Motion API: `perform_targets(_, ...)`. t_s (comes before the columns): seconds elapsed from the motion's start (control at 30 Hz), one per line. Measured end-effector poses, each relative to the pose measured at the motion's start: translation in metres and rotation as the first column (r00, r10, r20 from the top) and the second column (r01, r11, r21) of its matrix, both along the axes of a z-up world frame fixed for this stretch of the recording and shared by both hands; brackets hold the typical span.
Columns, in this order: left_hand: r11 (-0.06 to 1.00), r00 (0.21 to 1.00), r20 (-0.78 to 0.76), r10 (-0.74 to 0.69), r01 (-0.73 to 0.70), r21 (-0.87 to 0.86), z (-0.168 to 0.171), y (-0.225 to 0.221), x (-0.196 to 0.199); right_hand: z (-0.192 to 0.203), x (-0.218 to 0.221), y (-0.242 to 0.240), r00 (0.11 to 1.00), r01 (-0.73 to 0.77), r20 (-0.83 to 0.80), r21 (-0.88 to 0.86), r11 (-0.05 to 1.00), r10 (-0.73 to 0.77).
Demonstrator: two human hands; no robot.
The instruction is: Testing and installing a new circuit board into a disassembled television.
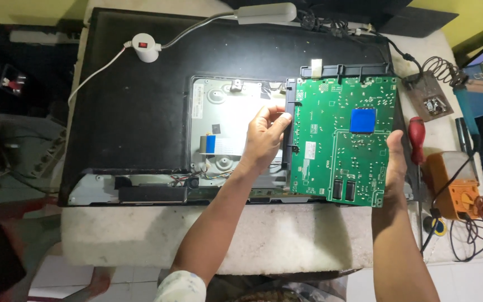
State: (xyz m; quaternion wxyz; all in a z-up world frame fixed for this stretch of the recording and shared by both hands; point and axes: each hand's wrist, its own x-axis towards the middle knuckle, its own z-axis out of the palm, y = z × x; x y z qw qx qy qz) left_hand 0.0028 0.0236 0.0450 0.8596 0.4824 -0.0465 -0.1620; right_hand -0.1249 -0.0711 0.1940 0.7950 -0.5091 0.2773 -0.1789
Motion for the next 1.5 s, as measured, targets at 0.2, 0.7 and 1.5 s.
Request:
perform_targets(0.2, 1.0, 0.999, 0.032, 0.018, -0.018, 0.003, -0.002, 0.001, 0.001, 0.014, 0.001, 0.008, 0.998, -0.058, 0.012, 0.07, 0.996, 0.057)
perform_targets(0.7, 0.995, 0.999, -0.006, 0.039, -0.039, -0.09, 0.004, 0.005, 0.002, 0.01, 0.003, -0.005, 0.993, -0.116, 0.044, 0.152, 0.982, 0.11)
perform_targets(1.5, 0.962, 0.996, -0.047, 0.078, -0.088, -0.26, 0.022, -0.011, -0.022, -0.043, 0.019, -0.058, 0.971, 0.079, 0.211, 0.149, 0.986, -0.11)
